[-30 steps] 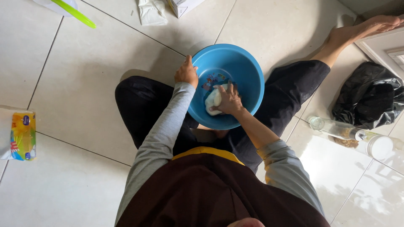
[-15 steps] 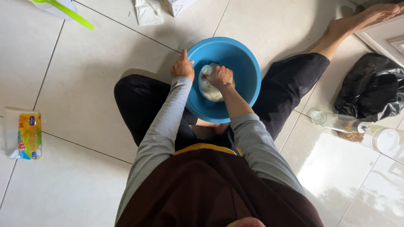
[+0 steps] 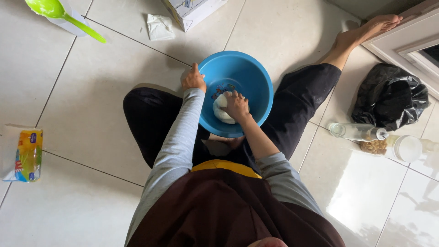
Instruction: Kneading a ball of dough in a plastic bowl while sitting on the floor.
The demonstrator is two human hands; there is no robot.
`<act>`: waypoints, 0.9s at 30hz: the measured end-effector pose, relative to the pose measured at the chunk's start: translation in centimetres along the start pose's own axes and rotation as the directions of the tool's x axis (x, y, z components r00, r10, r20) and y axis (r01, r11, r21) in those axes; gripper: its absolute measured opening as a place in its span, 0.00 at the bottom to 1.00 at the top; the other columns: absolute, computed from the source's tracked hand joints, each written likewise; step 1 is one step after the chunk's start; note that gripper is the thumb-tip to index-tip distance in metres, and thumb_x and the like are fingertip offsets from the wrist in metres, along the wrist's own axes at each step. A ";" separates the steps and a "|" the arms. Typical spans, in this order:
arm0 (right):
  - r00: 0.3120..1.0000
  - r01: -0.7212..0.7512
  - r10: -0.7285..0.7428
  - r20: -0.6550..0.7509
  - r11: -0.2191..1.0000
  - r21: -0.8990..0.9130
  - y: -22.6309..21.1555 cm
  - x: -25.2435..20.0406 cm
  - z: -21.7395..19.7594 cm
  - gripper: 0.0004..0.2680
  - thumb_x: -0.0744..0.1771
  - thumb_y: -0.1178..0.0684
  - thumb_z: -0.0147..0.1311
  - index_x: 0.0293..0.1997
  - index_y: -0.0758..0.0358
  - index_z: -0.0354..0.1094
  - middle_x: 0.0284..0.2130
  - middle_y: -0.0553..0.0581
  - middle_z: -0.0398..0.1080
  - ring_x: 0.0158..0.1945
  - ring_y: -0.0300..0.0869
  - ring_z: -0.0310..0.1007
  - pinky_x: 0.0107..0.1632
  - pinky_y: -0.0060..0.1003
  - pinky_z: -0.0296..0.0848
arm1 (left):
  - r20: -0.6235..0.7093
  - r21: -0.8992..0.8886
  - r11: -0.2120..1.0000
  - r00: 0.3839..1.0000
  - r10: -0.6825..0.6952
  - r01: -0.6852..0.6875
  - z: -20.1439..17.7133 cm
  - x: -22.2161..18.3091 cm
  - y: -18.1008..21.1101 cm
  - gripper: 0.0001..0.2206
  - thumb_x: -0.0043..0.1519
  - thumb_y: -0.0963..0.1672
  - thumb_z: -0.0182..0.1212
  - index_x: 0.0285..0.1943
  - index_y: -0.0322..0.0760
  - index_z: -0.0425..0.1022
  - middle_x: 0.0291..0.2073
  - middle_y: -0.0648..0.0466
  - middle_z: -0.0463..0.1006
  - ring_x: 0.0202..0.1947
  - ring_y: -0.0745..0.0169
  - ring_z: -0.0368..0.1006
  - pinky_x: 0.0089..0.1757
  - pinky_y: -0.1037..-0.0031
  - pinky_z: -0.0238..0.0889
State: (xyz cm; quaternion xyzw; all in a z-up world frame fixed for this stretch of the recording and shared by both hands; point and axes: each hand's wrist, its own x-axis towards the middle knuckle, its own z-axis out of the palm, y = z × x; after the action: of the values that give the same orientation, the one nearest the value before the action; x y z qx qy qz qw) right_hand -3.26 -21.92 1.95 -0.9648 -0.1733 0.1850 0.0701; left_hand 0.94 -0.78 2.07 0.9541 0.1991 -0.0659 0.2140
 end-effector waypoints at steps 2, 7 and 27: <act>0.998 0.053 -0.054 0.040 0.998 0.029 0.0 -2.6 -1.1 0.32 0.57 0.27 0.66 0.64 0.47 0.60 0.53 0.58 0.64 0.57 0.60 0.71 0.50 0.65 0.73 | 0.003 -0.024 1.000 1.000 -0.003 0.003 0.0 0.0 0.0 0.24 0.70 0.48 0.57 0.72 0.39 0.57 0.56 0.46 0.79 0.50 0.46 0.81 0.49 0.54 0.76; 0.986 0.167 -0.167 0.002 0.984 0.061 0.9 -6.0 -1.3 0.33 0.58 0.30 0.65 0.70 0.43 0.58 0.57 0.57 0.61 0.64 0.61 0.67 0.57 0.66 0.72 | 0.007 -0.055 0.998 1.000 -0.009 0.010 0.4 0.0 -0.1 0.24 0.70 0.48 0.56 0.73 0.40 0.57 0.59 0.45 0.77 0.52 0.46 0.79 0.50 0.53 0.74; 0.899 0.363 0.149 -0.412 0.272 0.891 3.6 -6.5 -0.9 0.10 0.52 0.64 0.63 0.30 0.58 0.71 0.22 0.56 0.75 0.27 0.39 0.74 0.30 0.33 0.67 | -0.042 -0.075 0.997 0.999 0.006 -0.009 0.7 -0.3 -0.3 0.24 0.70 0.48 0.57 0.73 0.40 0.58 0.58 0.47 0.78 0.53 0.50 0.78 0.51 0.57 0.72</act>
State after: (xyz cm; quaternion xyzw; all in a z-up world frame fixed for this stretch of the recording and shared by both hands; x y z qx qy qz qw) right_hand -7.51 -27.65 4.22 -0.7268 -0.0745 0.0349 0.6819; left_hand 0.52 -0.96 1.34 0.9472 0.2024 -0.0377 0.2458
